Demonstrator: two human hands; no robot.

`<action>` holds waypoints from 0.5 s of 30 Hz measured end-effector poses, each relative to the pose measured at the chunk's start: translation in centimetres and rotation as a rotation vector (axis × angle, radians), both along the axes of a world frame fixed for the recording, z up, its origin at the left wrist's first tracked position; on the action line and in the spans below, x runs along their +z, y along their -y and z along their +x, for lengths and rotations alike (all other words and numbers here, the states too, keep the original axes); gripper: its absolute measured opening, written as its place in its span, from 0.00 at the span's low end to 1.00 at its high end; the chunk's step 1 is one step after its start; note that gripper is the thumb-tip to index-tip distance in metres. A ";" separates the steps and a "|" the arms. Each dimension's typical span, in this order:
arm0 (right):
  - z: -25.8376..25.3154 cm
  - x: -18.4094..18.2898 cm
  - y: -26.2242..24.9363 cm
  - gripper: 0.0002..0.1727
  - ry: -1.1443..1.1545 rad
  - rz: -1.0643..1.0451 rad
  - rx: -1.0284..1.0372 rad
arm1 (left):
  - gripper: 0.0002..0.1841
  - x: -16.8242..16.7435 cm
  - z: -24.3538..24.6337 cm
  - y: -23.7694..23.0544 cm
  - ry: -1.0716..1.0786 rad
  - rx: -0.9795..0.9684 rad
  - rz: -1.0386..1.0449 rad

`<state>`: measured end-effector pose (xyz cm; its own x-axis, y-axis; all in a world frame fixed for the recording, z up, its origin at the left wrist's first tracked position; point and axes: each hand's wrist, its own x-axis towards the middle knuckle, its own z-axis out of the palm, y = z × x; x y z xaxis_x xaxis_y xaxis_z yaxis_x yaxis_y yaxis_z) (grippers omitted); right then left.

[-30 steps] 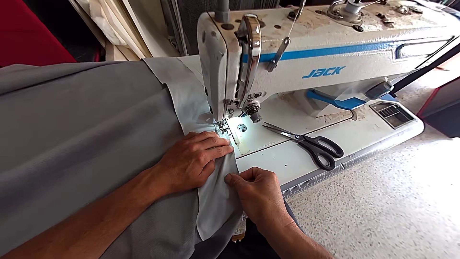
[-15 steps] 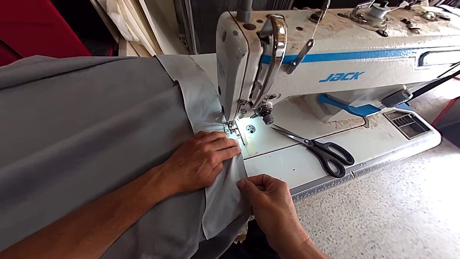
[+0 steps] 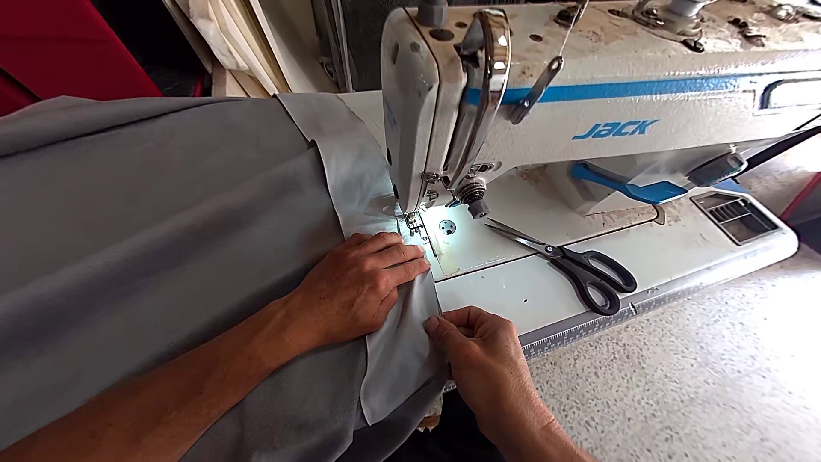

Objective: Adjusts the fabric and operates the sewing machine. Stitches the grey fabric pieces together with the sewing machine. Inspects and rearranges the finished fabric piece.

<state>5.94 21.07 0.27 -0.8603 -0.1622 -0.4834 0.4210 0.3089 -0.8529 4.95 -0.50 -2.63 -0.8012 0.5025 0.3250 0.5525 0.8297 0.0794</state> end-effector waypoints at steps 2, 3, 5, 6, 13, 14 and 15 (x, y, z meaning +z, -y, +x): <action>-0.2 0.1 0.0 0.07 0.009 0.008 0.004 | 0.26 0.1 0.0 -0.1 0.000 0.008 -0.001; -0.3 0.1 0.1 0.07 0.010 0.010 0.004 | 0.26 0.1 0.0 -0.1 0.000 0.011 -0.001; -0.4 0.1 0.1 0.07 0.015 0.011 0.009 | 0.25 0.0 0.0 -0.2 0.005 0.018 0.003; -0.4 0.2 0.1 0.08 0.019 0.011 0.009 | 0.25 0.0 0.0 -0.2 0.007 0.021 0.006; -1.1 0.3 0.0 0.08 0.051 0.025 0.024 | 0.26 0.0 -0.2 -0.5 -0.005 0.047 -0.011; -1.2 0.3 0.0 0.08 0.054 0.029 0.029 | 0.26 0.0 -0.1 -0.5 -0.005 0.049 -0.012; -1.2 0.3 0.0 0.08 0.053 0.034 0.034 | 0.26 0.0 -0.1 -0.6 -0.007 0.052 -0.012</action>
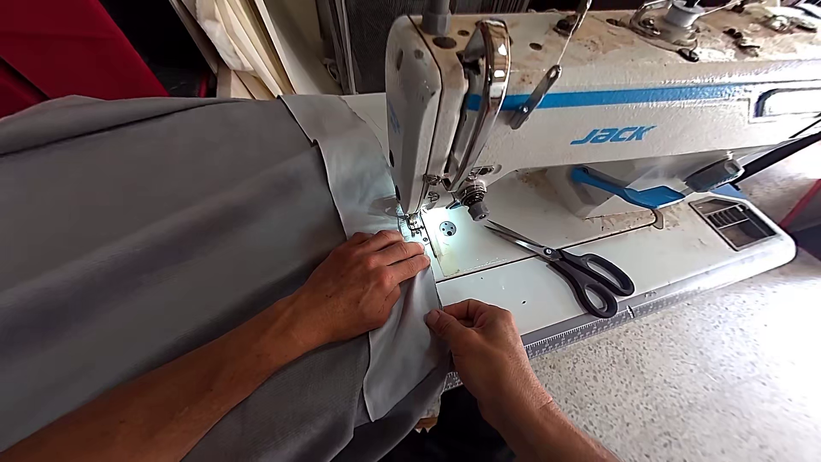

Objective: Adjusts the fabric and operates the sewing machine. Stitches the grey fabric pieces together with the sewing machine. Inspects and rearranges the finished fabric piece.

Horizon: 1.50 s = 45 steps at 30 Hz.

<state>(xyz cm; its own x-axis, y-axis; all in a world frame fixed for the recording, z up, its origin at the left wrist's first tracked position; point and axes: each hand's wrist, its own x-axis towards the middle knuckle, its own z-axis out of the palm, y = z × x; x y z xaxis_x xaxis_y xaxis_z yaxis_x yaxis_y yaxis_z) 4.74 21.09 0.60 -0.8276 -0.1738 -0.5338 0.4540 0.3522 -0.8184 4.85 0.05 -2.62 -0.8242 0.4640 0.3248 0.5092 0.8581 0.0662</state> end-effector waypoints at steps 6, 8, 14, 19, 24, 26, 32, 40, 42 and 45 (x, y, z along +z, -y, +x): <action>-0.5 0.2 0.1 0.08 -0.002 0.005 0.016 | 0.26 0.0 -0.1 -0.2 -0.004 0.018 -0.007; -0.6 0.2 0.1 0.08 0.008 0.005 0.021 | 0.26 0.0 -0.1 -0.2 0.001 0.027 -0.007; -0.9 0.3 0.3 0.08 0.019 0.009 0.030 | 0.26 0.1 -0.1 -0.2 0.010 0.040 -0.020; -1.0 0.3 0.4 0.08 0.032 0.006 0.027 | 0.26 0.0 -0.1 -0.2 0.006 0.043 -0.017; -1.3 0.3 0.5 0.08 0.029 -0.006 0.030 | 0.26 0.0 -0.3 -0.2 0.010 0.058 -0.021; -1.4 0.3 0.5 0.08 0.030 -0.001 0.036 | 0.26 0.0 -0.3 -0.3 0.006 0.061 -0.024; -1.8 0.4 0.6 0.09 0.025 0.003 0.039 | 0.26 -0.1 -0.2 -0.6 0.003 0.102 -0.023; -2.6 0.6 0.9 0.09 0.018 0.053 0.068 | 0.27 0.2 -0.5 -0.6 0.009 0.124 -0.024; -2.9 0.7 0.9 0.09 0.018 0.063 0.079 | 0.26 0.3 -0.5 -0.8 0.009 0.138 -0.031; -3.0 0.8 1.0 0.09 0.021 0.058 0.084 | 0.26 0.3 -0.5 -0.9 0.007 0.150 -0.040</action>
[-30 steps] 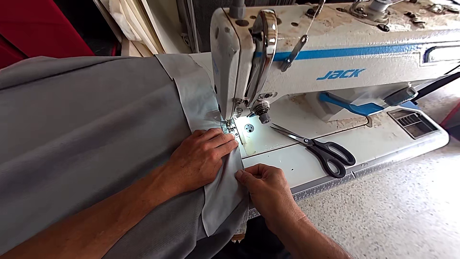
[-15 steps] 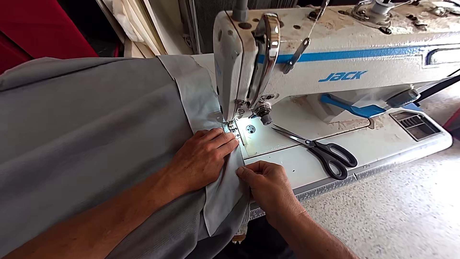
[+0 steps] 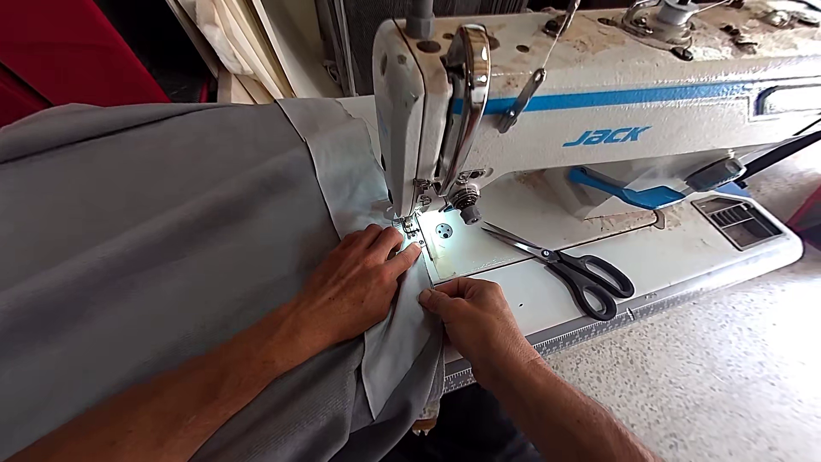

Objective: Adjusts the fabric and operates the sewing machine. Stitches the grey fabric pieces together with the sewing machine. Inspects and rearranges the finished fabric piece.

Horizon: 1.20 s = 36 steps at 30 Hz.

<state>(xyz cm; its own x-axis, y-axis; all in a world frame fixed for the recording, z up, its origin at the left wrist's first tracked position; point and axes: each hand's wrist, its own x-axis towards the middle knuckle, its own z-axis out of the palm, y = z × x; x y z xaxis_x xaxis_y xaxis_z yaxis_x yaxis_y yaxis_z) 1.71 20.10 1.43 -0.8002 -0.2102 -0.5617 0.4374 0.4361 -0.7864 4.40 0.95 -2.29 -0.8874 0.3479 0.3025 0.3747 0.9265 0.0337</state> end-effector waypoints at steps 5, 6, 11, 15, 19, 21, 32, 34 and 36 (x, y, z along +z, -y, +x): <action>-0.4 0.1 0.2 0.09 0.023 -0.017 -0.015 | 0.26 0.0 -0.1 0.0 0.006 0.022 -0.004; -0.4 0.1 0.2 0.09 0.026 -0.022 -0.019 | 0.26 0.0 -0.1 0.0 0.006 0.022 -0.002; -0.7 0.2 0.4 0.09 0.027 -0.025 -0.027 | 0.25 0.0 -0.2 -0.1 0.000 0.035 -0.026; -0.7 -0.1 0.6 0.09 0.006 0.007 -0.018 | 0.24 0.0 -0.1 -0.4 -0.033 0.039 -0.086; -1.0 -0.4 0.9 0.08 -0.011 0.026 -0.023 | 0.23 0.0 0.0 -0.4 -0.082 0.040 -0.121; -1.0 -0.4 1.0 0.08 -0.012 0.020 -0.020 | 0.22 -0.1 0.0 -0.4 -0.106 0.037 -0.108; 1.4 -0.9 -0.2 0.10 0.032 -0.070 -0.017 | 0.22 0.1 3.8 0.8 -0.035 0.100 0.149; 1.5 -1.1 -0.3 0.09 0.002 -0.067 -0.013 | 0.21 0.4 5.2 -0.4 -0.081 0.140 0.206; 1.6 -1.0 -0.4 0.10 -0.034 -0.052 0.003 | 0.20 0.2 6.1 -1.6 -0.103 0.158 0.257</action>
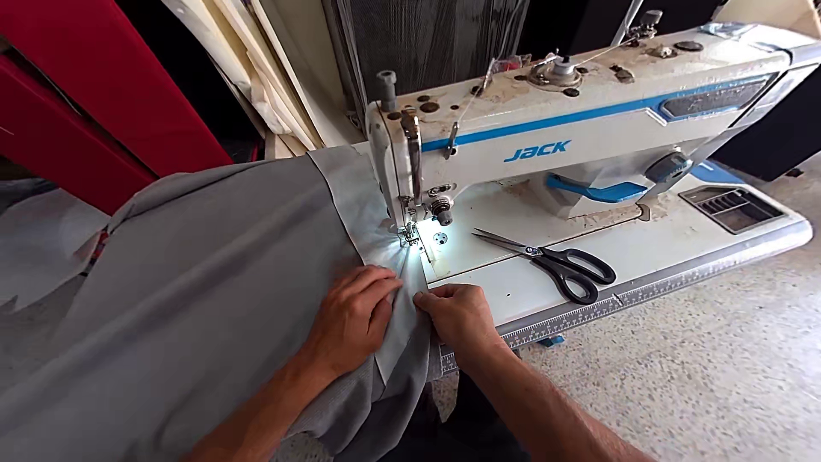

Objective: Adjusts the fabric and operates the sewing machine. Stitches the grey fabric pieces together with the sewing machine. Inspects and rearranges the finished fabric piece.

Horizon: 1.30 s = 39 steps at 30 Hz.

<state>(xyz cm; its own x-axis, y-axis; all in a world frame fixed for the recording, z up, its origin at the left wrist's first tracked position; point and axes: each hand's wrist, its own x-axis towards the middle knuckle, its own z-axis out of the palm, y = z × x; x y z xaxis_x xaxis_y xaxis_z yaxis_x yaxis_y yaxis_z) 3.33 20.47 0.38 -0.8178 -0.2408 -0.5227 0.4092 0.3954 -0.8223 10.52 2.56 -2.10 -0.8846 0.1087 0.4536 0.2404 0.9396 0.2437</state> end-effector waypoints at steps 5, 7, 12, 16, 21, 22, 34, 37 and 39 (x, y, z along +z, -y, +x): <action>-0.2 0.7 0.2 0.11 -0.031 0.096 0.080 | 0.20 -0.1 -0.7 -0.9 0.002 -0.007 0.048; -0.3 1.0 0.2 0.11 -0.033 0.118 0.096 | 0.21 0.0 -1.4 -0.7 0.015 -0.013 0.031; -0.4 1.0 0.2 0.11 -0.033 0.135 0.085 | 0.22 -0.8 -1.7 0.0 0.033 -0.020 0.016; -0.4 0.9 0.2 0.11 -0.040 0.145 0.071 | 0.27 -1.6 -1.4 1.6 0.152 -0.024 -0.057; -0.6 0.7 0.1 0.10 -0.021 0.141 0.058 | 0.30 -1.3 -1.9 3.4 0.230 -0.053 -0.132; -0.7 0.6 0.1 0.10 -0.010 0.130 0.048 | 0.30 -1.2 -2.0 3.6 0.239 -0.057 -0.137; -0.2 -0.1 -0.4 0.08 0.051 0.040 -0.004 | 0.35 -1.0 -3.1 5.7 0.290 0.042 -0.057; 0.0 0.0 -0.2 0.09 0.026 0.067 -0.006 | 0.31 -0.3 -4.5 4.6 0.286 0.181 0.107; 0.1 0.3 0.0 0.08 0.017 0.086 0.000 | 0.28 0.1 -5.5 3.2 0.271 0.288 0.168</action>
<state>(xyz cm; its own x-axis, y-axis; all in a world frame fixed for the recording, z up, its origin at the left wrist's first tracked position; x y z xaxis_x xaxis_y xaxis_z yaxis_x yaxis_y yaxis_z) 3.43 20.52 0.64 -0.8088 -0.1941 -0.5551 0.4228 0.4642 -0.7783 5.04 -0.69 -1.95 -0.9575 -0.2161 0.1911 -0.1201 0.9009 0.4170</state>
